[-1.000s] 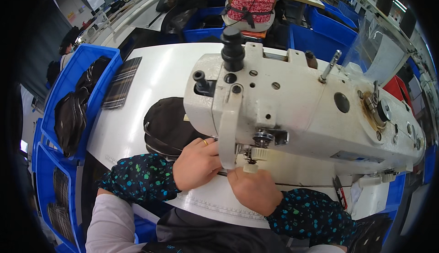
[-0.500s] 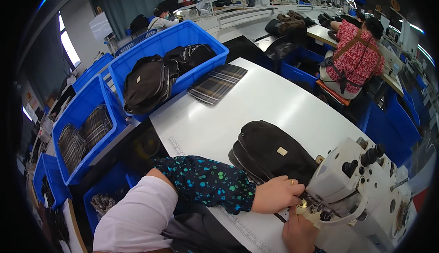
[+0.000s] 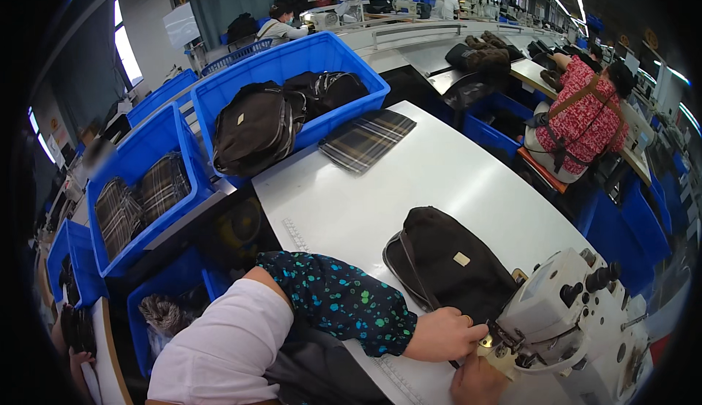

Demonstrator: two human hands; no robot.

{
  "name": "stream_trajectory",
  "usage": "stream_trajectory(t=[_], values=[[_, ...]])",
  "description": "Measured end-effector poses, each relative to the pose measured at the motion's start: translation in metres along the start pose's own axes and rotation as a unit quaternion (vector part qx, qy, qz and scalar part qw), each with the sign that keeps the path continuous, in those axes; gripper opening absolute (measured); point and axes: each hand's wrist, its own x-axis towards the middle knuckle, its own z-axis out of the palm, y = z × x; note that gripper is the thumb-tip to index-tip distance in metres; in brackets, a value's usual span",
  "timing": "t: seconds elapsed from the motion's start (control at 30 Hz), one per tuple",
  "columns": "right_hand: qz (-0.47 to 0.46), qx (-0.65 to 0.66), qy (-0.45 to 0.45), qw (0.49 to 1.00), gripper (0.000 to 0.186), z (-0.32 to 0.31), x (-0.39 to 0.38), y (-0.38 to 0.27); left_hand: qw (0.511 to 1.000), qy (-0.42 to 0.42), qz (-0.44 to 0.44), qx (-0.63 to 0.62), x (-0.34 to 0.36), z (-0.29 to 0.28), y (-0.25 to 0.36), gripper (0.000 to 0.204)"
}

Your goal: The person sews fabric pieces with zippers using a sewing machine, receives additional fabric components from a coworker, and stitches along the edges of the fabric items.

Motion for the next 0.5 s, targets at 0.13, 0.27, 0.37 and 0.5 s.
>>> stream_trajectory(t=[0.13, 0.27, 0.37, 0.5], values=[[-0.035, 0.014, 0.017, 0.999, 0.035, -0.002, -0.003, 0.004, 0.997, 0.04, -0.037, -0.062, 0.003, 0.017, 0.002, 0.018], [0.018, -0.031, -0.055, 0.998, 0.021, -0.006, -0.018, 0.016, 0.998, -0.01, 0.033, -0.059, 0.028, 0.036, 0.0, 0.019], [-0.004, -0.034, -0.029, 0.999, 0.011, -0.01, 0.005, 0.01, 0.99, -0.047, -0.036, -0.131, 0.018, 0.0, -0.003, 0.031], [-0.031, -0.038, -0.011, 0.999, 0.016, -0.013, 0.003, 0.006, 0.977, 0.047, -0.114, 0.174, 0.025, 0.048, 0.02, 0.025]])
